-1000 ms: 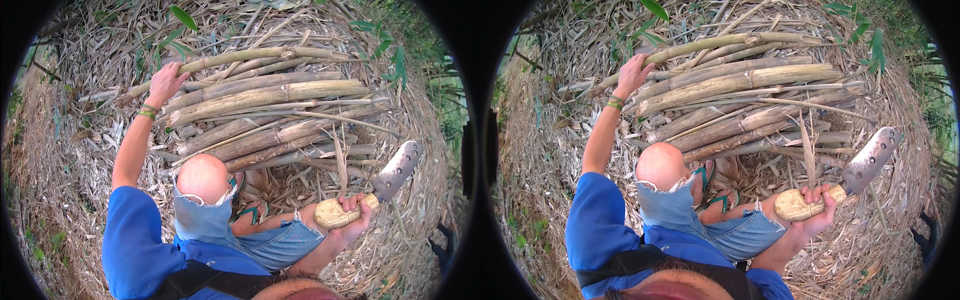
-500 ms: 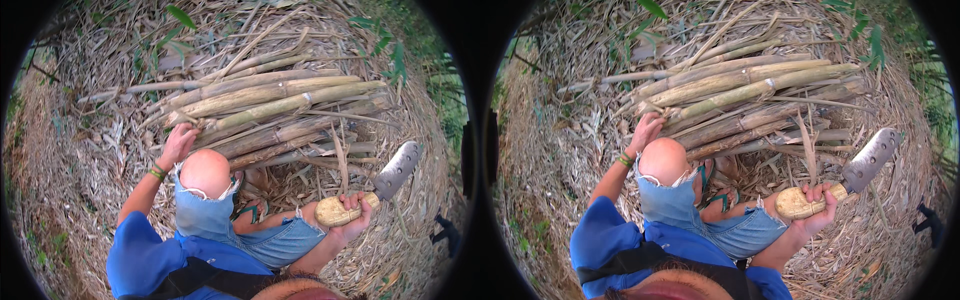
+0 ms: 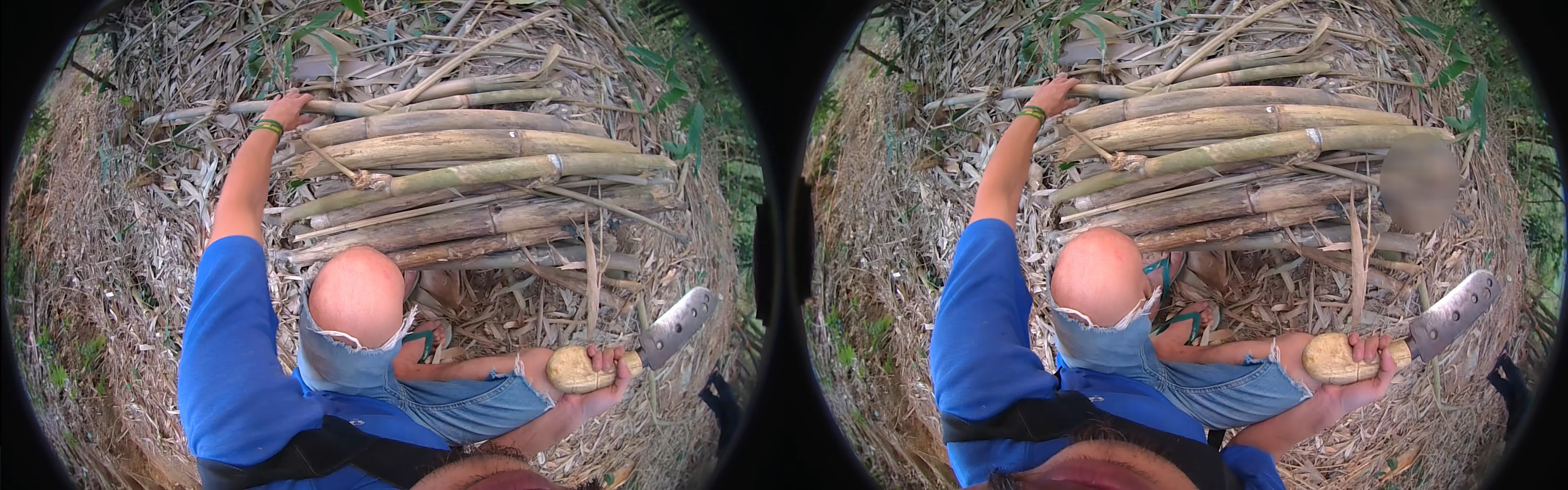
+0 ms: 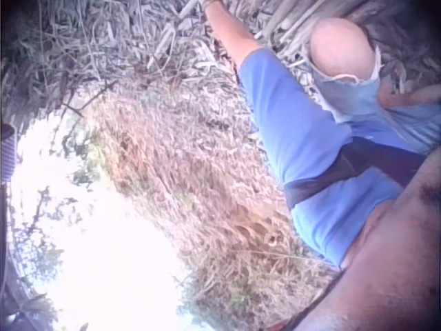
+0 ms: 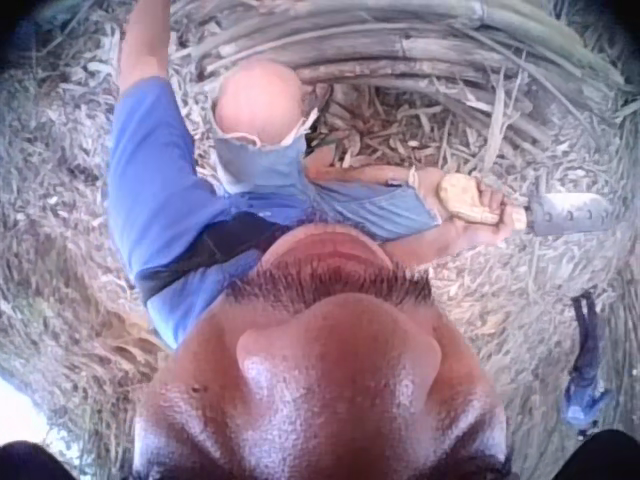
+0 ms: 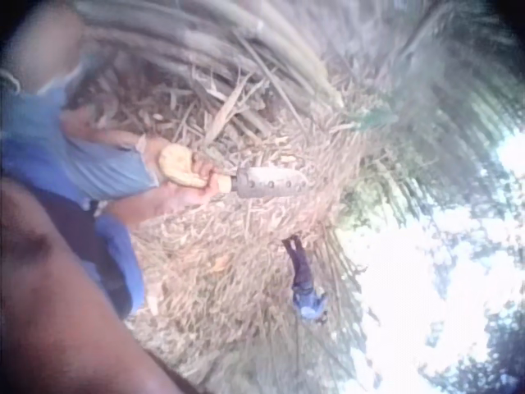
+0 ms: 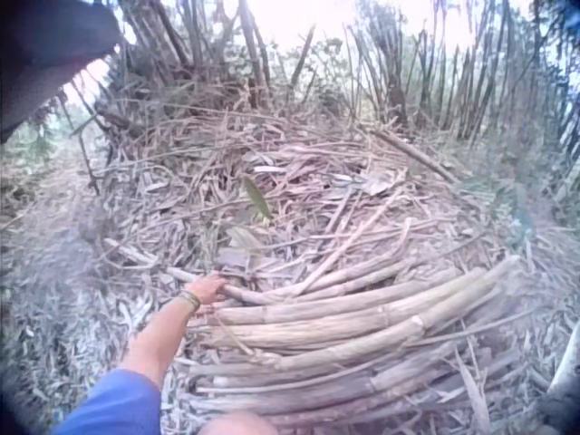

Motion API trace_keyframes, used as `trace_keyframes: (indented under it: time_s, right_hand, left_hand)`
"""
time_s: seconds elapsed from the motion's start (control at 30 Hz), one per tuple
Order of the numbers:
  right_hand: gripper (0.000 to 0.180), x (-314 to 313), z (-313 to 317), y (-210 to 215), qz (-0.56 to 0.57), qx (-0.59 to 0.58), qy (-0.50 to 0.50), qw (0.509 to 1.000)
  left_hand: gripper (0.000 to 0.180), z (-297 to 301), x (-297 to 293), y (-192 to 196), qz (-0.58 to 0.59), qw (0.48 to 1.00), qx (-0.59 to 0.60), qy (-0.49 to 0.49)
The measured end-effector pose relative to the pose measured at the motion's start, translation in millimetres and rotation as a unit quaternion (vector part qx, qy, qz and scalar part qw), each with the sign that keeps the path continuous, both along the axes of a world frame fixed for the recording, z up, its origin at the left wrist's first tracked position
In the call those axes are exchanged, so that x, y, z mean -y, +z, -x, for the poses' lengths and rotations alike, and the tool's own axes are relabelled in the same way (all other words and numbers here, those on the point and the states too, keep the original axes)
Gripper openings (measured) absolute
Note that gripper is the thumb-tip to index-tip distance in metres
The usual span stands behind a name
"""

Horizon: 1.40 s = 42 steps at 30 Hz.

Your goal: The person uses a large knife to chop and clean pieces of bamboo or wood while sitting on the ground in a forest area.

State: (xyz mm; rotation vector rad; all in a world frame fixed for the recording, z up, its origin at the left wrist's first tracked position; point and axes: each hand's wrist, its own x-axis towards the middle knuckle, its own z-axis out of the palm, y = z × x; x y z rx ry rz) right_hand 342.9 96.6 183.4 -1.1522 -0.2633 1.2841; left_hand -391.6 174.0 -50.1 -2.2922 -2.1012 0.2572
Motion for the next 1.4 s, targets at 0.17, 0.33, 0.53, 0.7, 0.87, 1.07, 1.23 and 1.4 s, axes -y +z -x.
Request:
trace_keyframes:
  time_s: [0.17, 0.33, 0.53, 0.7, 0.87, 1.07, 1.23, 1.4]
  right_hand:
    - [0.013, 3, 5, 5, 0.004, 0.02, -0.02, 1.0]
    - [0.011, 3, -1, 1, 0.014, 0.031, -0.037, 0.999]
    - [0.011, -4, 8, 1, -0.001, -0.009, -0.013, 1.0]
    - [0.014, -1, 11, 4, -0.003, -0.046, 0.0, 0.999]
    - [0.015, -12, 24, 13, 0.001, -0.053, 0.035, 0.998]
    - [0.014, -3, 23, 15, 0.007, -0.051, -0.008, 0.999]
    - [0.014, 1, 15, 13, 0.016, -0.042, -0.059, 0.997]
    - [0.016, 6, 15, 15, 0.012, -0.081, -0.084, 0.993]
  left_hand:
    - [0.038, -8, -32, 41, 0.069, 0.994, 0.074, 0.05]
    - [0.031, 34, -44, 186, -0.142, 0.972, 0.177, 0.062]
    - [0.042, -113, -79, 336, -0.307, 0.945, 0.115, 0.013]
    - [0.039, -301, -140, 403, -0.225, 0.912, 0.312, -0.143]
    - [0.047, -417, -184, 387, -0.245, 0.857, 0.355, -0.28]
    - [0.045, -542, -225, 330, -0.155, 0.843, 0.419, -0.299]
    - [0.055, -603, -228, 252, -0.001, 0.917, 0.359, -0.176]
    - [0.055, -609, -213, 194, 0.005, 0.912, 0.355, -0.208]
